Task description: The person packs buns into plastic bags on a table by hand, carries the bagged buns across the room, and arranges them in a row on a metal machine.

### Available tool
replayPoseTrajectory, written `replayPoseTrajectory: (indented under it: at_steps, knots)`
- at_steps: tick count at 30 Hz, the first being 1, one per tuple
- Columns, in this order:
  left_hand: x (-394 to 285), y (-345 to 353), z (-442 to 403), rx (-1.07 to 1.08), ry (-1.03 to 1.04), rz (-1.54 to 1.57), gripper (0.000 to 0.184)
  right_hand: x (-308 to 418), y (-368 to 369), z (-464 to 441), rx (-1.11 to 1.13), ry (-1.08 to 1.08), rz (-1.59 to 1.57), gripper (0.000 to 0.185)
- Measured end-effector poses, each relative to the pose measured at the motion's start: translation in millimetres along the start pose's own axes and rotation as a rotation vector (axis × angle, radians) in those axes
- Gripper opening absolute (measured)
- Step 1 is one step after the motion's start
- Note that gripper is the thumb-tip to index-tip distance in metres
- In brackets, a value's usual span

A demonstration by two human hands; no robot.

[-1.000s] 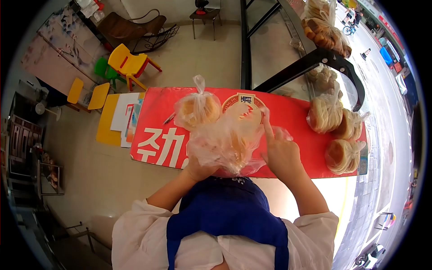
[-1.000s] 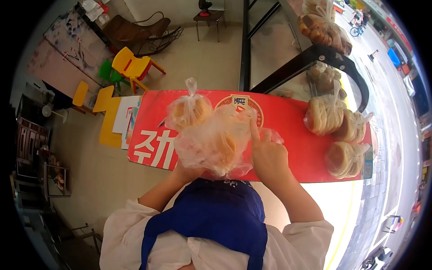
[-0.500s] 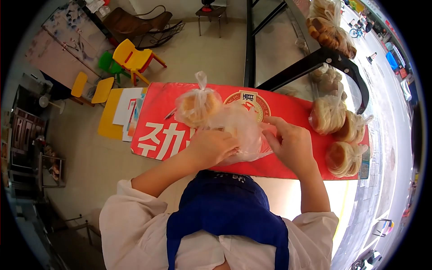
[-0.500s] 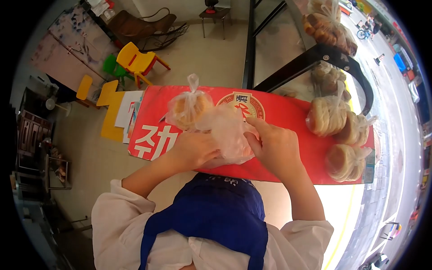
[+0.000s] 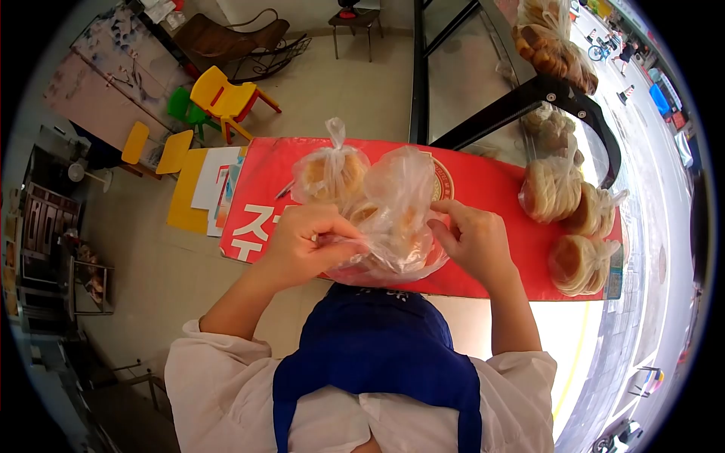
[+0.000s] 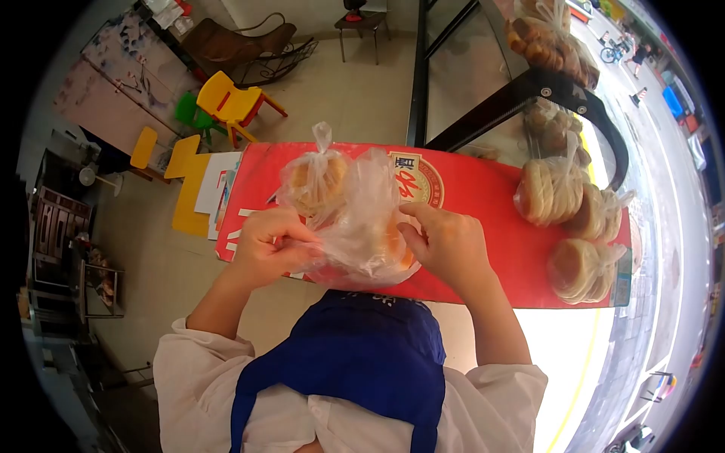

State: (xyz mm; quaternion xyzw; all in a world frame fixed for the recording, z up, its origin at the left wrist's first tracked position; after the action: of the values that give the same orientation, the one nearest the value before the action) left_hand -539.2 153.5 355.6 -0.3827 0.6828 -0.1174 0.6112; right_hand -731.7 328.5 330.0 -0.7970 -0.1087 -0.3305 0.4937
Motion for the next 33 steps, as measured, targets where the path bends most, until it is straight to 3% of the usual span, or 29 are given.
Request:
replayPoseTrajectory:
  at_steps: [2,4,5,7,8,12,14,15,17,18,20,22,24,26,28,30,33]
  knots:
    - [2.7,-7.0,2.1,-0.044,-0.017,0.080,0.005,4.7,-1.9,0.2,-0.019,0.013,-0.064,0.021]
    - [13.2,-22.8,6.3,-0.290,-0.092,0.471,0.009,1.3,-0.1,1.4,-0.038,0.008,-0.121,0.020]
    - [16.4,-30.9,10.6,-0.286,-0.094,0.471,0.009,-0.3,1.6,2.2,-0.058,0.001,-0.179,0.019]
    - [23.5,-41.0,17.9,-0.061,-0.227,0.181,0.010,-4.0,8.7,5.7,-0.021,0.056,-0.285,0.018]
    - [23.8,-40.0,19.4,0.024,-0.155,-0.248,0.011,-5.5,12.2,6.0,0.016,0.106,-0.390,0.017]
    - [39.0,-14.0,21.1,0.088,-0.146,-0.357,0.012,-1.0,22.1,2.4,0.027,0.158,-0.550,0.016]
    - [46.4,-5.4,21.1,-0.039,-0.379,0.302,0.012,-2.5,20.0,0.1,-0.068,0.217,-0.680,0.012]
    - [54.5,-0.2,20.2,-0.045,-0.379,0.305,0.012,-3.0,18.8,-0.5,-0.063,0.214,-0.676,0.012]
    - [76.9,11.5,17.0,-0.146,-0.392,0.647,0.016,-0.8,18.1,-2.0,0.083,0.084,-0.328,0.008]
    - [79.5,16.0,15.4,-0.151,-0.390,0.649,0.016,-6.7,26.8,-0.1,0.086,0.080,-0.325,0.008]
    - [89.2,23.2,18.2,-0.317,-0.552,0.894,0.024,-13.7,64.6,10.2,0.191,-0.275,0.129,0.012]
    - [120.3,31.6,31.7,-0.320,-0.568,0.938,0.028,-0.3,91.1,6.6,0.344,-0.342,0.352,0.015]
    - [138.6,36.8,40.9,-0.329,-0.521,0.990,0.035,-13.6,134.8,-4.6,0.464,-0.187,0.345,0.017]
    - [146.6,41.8,36.6,-0.315,-0.461,1.034,0.041,3.9,118.6,-25.0,0.615,-0.162,0.096,0.019]
    - [159.2,44.1,39.4,-0.291,-0.486,1.097,0.044,-21.4,143.4,-29.5,0.698,-0.279,-0.013,0.021]
    - [167.7,46.7,38.6,-0.252,-0.480,1.137,0.044,-10.5,123.6,-41.5,0.716,-0.209,-0.094,0.029]
    - [177.7,49.5,42.9,-0.346,-0.638,1.247,0.045,-31.8,148.1,-49.2,0.784,-0.264,0.026,0.029]
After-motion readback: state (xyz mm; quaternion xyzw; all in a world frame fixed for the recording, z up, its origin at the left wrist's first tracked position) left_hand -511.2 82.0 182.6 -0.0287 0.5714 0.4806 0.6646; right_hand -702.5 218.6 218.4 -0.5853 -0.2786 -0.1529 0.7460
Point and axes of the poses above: each hand's wrist, its own z-axis away from the middle knuckle, its own y-axis out of the palm, x = y × z, the point moved 3 cm from there along -z, towards the middle knuckle, and after that the axes turned 11 degrees about -z, right-handed, at the moved point
